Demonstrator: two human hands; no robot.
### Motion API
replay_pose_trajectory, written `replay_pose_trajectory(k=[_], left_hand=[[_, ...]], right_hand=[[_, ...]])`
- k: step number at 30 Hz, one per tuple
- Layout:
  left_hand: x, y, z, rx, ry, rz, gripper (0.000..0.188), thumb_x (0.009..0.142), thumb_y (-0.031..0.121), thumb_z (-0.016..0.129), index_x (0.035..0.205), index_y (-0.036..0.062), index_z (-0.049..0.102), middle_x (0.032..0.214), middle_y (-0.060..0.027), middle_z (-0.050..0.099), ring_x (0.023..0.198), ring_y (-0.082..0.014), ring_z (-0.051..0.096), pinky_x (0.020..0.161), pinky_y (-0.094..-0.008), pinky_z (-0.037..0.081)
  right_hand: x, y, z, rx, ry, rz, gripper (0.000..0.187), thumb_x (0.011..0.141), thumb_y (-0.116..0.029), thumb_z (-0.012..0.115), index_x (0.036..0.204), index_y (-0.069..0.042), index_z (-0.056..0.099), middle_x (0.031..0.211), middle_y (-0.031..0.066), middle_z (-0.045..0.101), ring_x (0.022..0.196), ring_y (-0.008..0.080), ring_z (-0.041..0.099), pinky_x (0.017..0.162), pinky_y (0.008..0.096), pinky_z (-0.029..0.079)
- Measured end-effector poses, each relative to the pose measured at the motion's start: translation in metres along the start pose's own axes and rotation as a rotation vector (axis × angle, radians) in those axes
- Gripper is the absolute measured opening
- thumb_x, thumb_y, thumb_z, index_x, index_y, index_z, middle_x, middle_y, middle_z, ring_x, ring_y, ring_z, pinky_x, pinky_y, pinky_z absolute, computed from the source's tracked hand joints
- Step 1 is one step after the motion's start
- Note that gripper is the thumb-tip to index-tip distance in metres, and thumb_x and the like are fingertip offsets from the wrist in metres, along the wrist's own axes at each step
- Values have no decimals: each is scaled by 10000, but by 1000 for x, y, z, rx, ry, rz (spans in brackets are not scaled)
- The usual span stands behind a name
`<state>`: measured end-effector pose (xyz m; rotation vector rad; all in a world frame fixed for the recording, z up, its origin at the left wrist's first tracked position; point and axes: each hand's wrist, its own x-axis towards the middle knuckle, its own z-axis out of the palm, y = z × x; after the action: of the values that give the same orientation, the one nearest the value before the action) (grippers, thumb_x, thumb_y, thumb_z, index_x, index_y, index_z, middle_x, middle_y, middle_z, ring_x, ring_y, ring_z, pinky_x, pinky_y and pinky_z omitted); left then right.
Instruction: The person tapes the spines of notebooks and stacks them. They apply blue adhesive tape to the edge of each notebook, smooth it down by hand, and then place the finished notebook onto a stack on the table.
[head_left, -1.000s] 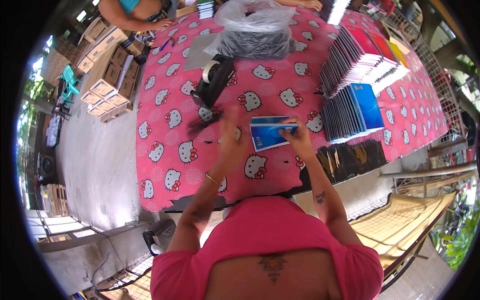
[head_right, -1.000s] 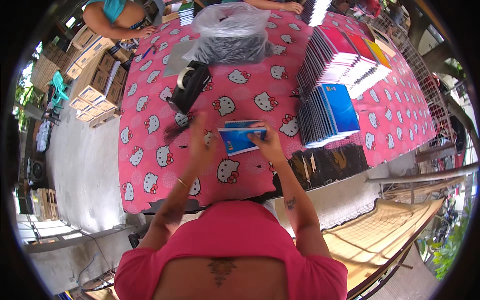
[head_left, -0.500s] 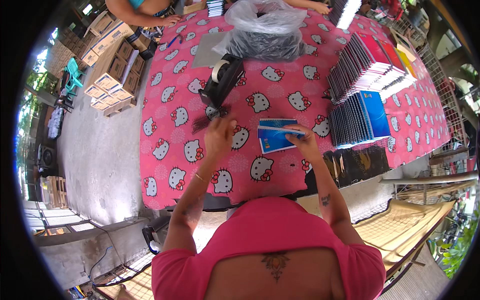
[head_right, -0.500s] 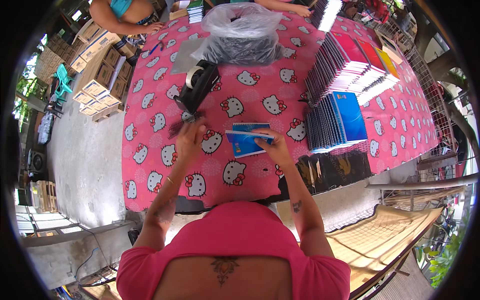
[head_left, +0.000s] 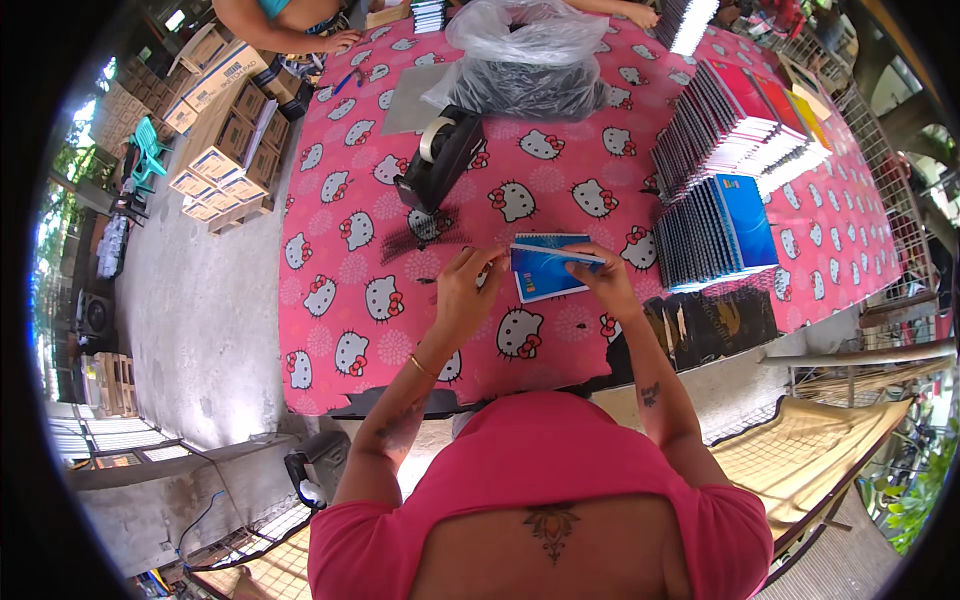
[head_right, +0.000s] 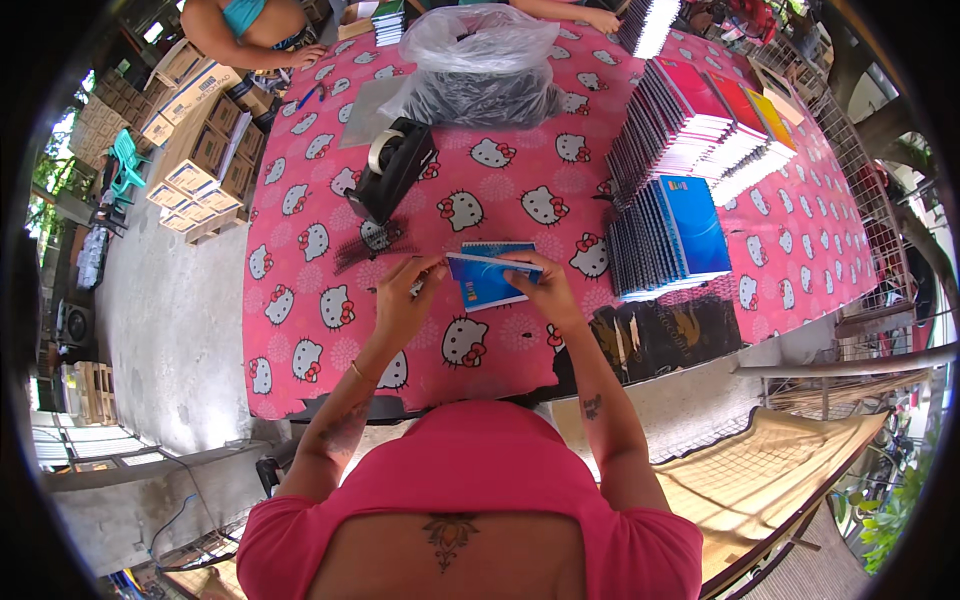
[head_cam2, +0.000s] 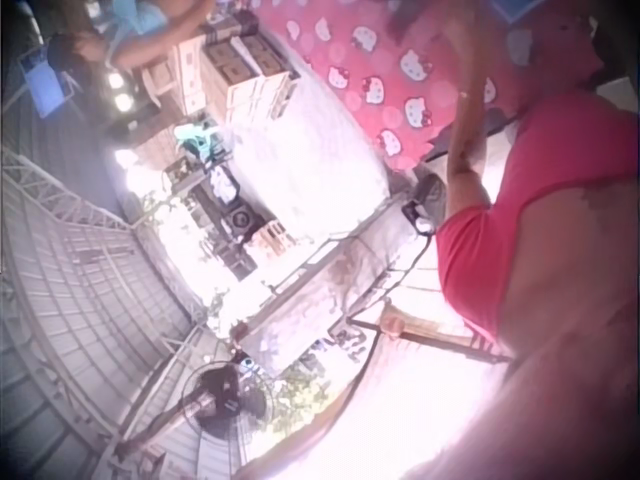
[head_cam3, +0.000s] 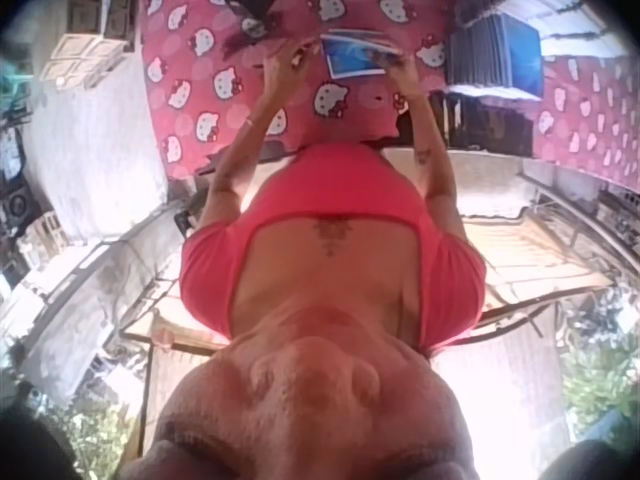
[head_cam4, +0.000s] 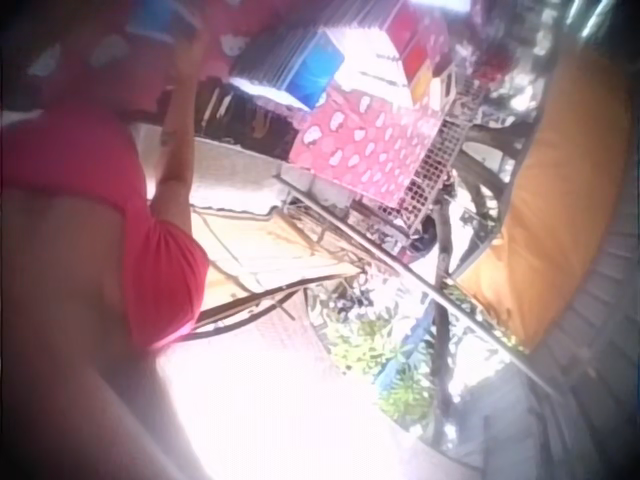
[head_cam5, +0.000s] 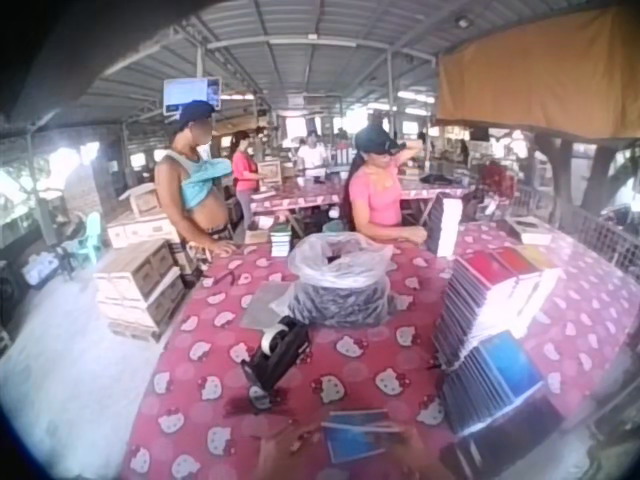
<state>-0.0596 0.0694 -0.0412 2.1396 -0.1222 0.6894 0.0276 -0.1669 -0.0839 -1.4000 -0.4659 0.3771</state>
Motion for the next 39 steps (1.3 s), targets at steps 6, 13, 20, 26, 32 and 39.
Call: replay_pose_trajectory(k=[6,13,20,26,32,39], left_hand=[[8,3,-6,75,-155,-133,132,938,99,658,976,-27,664,735,-109,630,607,-201,606,550,-337,437],[32,-1,-13,-12,-242,117,147,929,159,653,1038,60,647,835,-102,607,705,-303,624,579,-402,493],[37,-8,-9,259,-427,161,410,905,309,677,1255,118,583,1154,-134,558,901,-324,621,753,-458,508],[-12,4,35,728,-123,268,791,918,494,600,1491,10,348,1472,-197,393,1249,-373,460,1023,-584,357],[22,-9,11,584,-255,225,515,947,385,597,1333,50,531,1378,-138,490,1093,-345,583,1053,-570,357],[41,-17,5,141,-481,-50,402,926,321,647,1238,74,593,1271,-150,551,981,-361,613,1004,-545,389]], right_hand=[[-1,4,-3,-67,5,-47,218,937,-43,673,1153,-38,692,1071,12,699,966,83,608,856,247,489],[-2,2,-4,-57,-9,-27,217,916,-2,675,1130,-32,690,1129,63,703,1026,115,618,867,264,498],[-3,1,-4,-106,-22,-37,233,916,7,669,1146,-31,684,1125,61,705,999,109,618,862,256,496],[-5,7,5,-92,37,-90,231,924,-10,668,1154,-30,682,1058,43,692,976,96,604,845,244,480],[-7,1,9,-102,70,-44,232,931,-19,665,1163,-28,679,1040,26,683,972,86,595,839,246,485],[-3,2,6,-141,54,-72,269,937,-52,665,1204,-19,671,1104,42,694,982,95,609,864,265,499]])
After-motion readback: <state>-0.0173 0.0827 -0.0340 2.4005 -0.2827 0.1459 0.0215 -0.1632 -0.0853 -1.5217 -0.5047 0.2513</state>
